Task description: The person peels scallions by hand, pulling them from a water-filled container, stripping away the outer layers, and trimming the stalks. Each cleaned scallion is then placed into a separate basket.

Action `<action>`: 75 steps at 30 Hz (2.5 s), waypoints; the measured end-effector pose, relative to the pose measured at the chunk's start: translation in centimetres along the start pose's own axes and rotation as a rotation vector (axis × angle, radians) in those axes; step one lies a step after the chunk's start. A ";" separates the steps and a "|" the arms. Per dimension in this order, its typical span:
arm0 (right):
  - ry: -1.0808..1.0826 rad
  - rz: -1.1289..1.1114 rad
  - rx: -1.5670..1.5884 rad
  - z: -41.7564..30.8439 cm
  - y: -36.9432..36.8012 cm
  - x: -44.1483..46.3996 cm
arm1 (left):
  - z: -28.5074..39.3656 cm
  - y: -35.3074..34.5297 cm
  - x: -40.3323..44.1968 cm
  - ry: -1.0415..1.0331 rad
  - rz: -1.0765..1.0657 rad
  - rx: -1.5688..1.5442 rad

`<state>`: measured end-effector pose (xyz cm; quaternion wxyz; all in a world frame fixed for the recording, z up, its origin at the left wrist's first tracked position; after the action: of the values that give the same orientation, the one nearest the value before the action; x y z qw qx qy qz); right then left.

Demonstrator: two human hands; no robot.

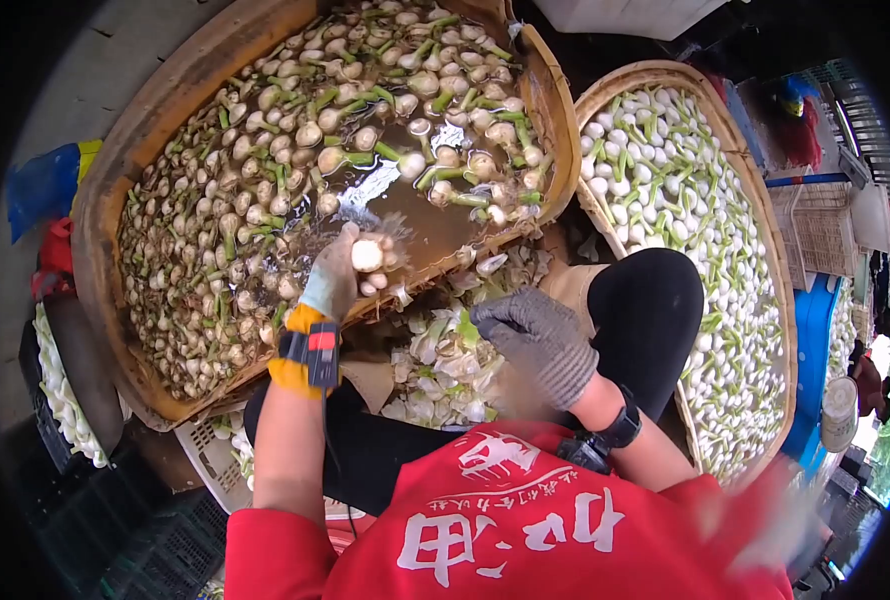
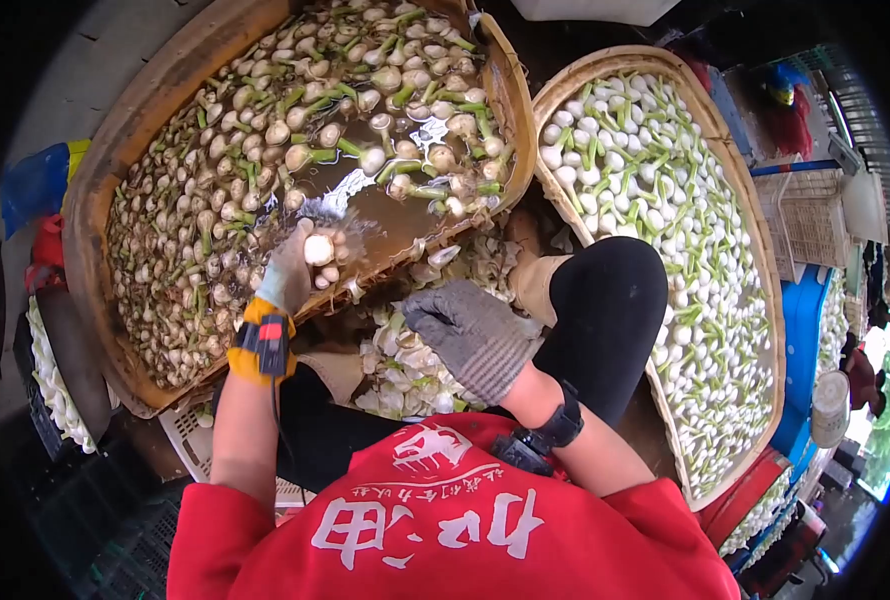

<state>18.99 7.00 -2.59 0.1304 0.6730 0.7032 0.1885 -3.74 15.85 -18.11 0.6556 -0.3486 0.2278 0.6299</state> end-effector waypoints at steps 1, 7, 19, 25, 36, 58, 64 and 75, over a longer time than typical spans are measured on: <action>-0.009 -0.001 0.002 -0.2 -0.5 0.5 | 1.4 -2.6 -3.2 -0.015 -0.051 -0.108; 0.231 0.015 -0.188 -5.2 -1.8 2.6 | 4.8 -8.0 -14.9 -0.444 0.029 0.179; 0.119 -0.076 -0.215 -6.5 -0.9 -0.8 | 6.1 -10.1 -22.0 -0.918 0.368 0.358; 0.183 -0.083 -0.124 -7.0 -3.3 -2.8 | 2.0 -9.9 -21.6 -0.768 0.089 0.100; 0.061 0.588 -0.064 -5.6 10.2 5.9 | -1.2 -10.4 -24.7 -0.256 -0.136 -0.287; -0.080 0.028 0.005 -7.4 1.9 -2.4 | 0.6 -11.1 -25.1 -0.464 -0.065 0.168; 0.033 0.041 -0.087 -8.7 1.9 -3.1 | 1.2 -10.1 -25.4 -0.537 0.024 0.272; -0.016 -0.274 0.201 -8.7 4.1 -3.0 | 1.1 -8.0 -26.0 -0.471 -0.013 -0.161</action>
<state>19.07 3.35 6.81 0.0927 0.5819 0.8027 0.0923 1.32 -0.40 3.13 0.6645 -0.2449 0.0155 0.7058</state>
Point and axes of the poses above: each hand's wrist, its own x-axis towards the middle knuckle, its own y-axis out of the back of the hand, z = x × y, the point moved 9 cm from there along x, towards the middle knuckle, and after that the axes turned 9 degrees about z, right-handed, at the moved point
